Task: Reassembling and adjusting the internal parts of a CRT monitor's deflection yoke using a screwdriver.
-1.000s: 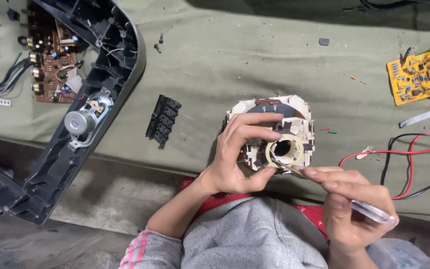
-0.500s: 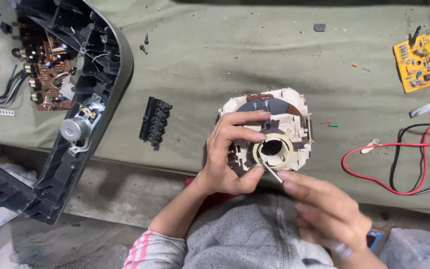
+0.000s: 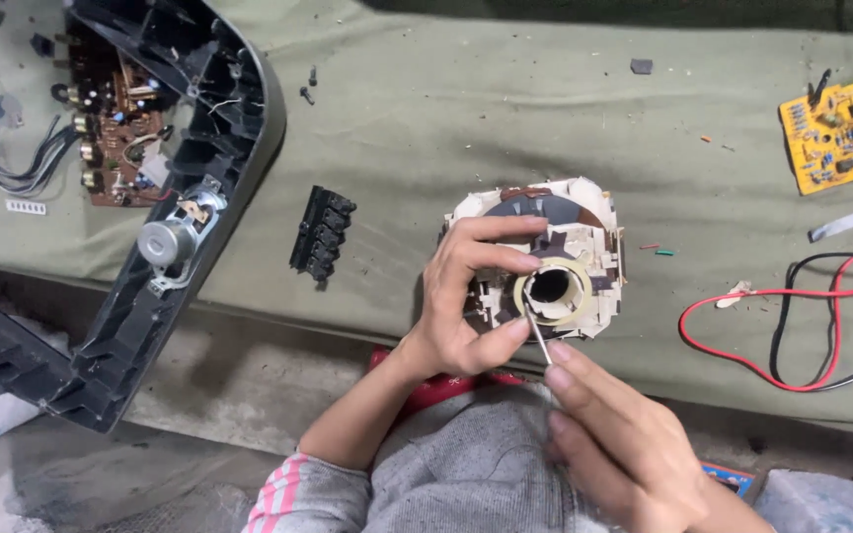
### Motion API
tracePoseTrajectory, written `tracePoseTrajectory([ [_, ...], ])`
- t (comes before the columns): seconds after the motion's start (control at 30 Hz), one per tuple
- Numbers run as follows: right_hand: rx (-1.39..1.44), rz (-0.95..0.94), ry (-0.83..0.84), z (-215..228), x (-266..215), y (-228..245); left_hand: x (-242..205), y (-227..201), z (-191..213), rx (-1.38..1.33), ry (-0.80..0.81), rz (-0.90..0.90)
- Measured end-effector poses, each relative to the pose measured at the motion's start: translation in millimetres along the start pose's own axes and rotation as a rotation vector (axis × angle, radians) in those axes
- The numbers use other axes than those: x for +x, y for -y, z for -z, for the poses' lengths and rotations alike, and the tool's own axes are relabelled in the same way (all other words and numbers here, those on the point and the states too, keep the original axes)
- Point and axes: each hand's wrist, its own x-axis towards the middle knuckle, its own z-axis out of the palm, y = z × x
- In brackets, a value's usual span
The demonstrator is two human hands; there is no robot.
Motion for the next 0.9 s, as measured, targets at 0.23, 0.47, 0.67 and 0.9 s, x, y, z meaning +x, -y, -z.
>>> tracePoseTrajectory([
  [0.23, 0.144, -0.305, -0.227, -13.1, -11.6, -1.7, -1.6, -0.2, 1.3, 0.027, -0.008, -0.002],
  [0.47, 0.122, -0.367, -0.612, -48.0, -12.7, -8.5, -4.0, 0.7, 3.4, 0.015, 0.005, 0.011],
  [0.67, -0.168, -0.082, 0.049, -14.0, 2.2, 15.7, -2.9, 1.7, 4.1, 0.007, 0.009, -0.01],
  [0.9, -0.004, -0.257, -0.031, -21.5, -7.3, 7.4, -2.7, 0.3, 4.1, 0.003, 0.016, -0.02],
])
